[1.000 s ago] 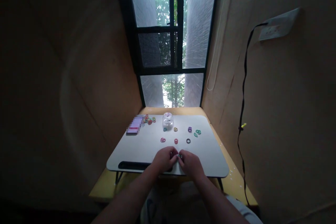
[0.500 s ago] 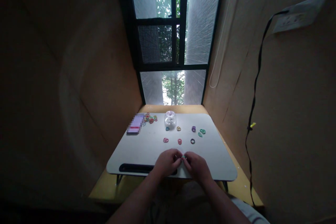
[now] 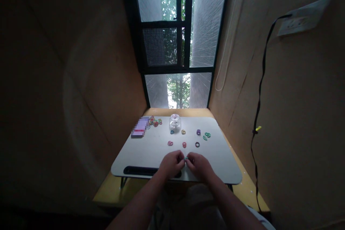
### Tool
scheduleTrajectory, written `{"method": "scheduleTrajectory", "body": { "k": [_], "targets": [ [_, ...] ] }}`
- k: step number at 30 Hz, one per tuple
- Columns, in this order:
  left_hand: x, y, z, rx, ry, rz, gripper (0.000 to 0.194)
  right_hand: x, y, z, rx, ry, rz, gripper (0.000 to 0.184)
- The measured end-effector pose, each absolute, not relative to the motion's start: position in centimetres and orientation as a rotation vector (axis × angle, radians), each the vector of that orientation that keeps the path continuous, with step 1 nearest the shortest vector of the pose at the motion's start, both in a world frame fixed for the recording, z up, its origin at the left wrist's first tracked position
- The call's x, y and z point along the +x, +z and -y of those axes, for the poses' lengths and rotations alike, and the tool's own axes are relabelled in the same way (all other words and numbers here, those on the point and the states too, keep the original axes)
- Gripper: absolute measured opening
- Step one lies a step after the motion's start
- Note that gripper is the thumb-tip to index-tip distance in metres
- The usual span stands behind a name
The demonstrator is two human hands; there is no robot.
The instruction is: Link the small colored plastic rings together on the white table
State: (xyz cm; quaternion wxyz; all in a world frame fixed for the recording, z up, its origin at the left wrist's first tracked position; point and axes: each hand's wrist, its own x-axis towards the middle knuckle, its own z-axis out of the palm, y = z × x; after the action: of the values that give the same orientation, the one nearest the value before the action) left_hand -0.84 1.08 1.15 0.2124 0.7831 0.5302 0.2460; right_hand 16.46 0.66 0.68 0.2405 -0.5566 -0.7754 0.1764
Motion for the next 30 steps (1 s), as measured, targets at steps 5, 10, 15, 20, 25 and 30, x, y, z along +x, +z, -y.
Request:
{"method": "scheduleTrajectory", "body": {
  "k": [5, 10, 15, 20, 25, 30],
  "targets": [
    [-1.0, 1.0, -1.3, 2.127, 0.713, -1.486, 0.016, 15.9, 0.8, -2.1, -1.403, 0.534, 2.125, 0.017],
    [-0.9, 1.2, -1.2, 2.117, 0.729, -1.506, 0.015, 15.7, -0.1, -1.6, -1.411, 0.405, 2.095, 0.016],
    [-0.7, 1.5, -0.8, 2.033, 0.774, -1.498, 0.019, 15.8, -0.1, -1.3, -1.442, 0.386, 2.074, 0.022],
    [-0.8, 1.6, -0.7, 2.015, 0.880, -1.408, 0.029, 15.8, 0.0, -1.4, -1.452, 0.379, 2.075, 0.024],
    [-0.8, 1.7, -0.7, 2.063, 0.820, -1.376, 0.024, 15.9, -0.1, -1.3, -1.444, 0.385, 2.099, 0.023],
    [-0.9, 1.3, -0.8, 2.102, 0.817, -1.454, 0.018, 15.9, 0.0, -1.4, -1.441, 0.372, 2.102, 0.025]
  ]
}}
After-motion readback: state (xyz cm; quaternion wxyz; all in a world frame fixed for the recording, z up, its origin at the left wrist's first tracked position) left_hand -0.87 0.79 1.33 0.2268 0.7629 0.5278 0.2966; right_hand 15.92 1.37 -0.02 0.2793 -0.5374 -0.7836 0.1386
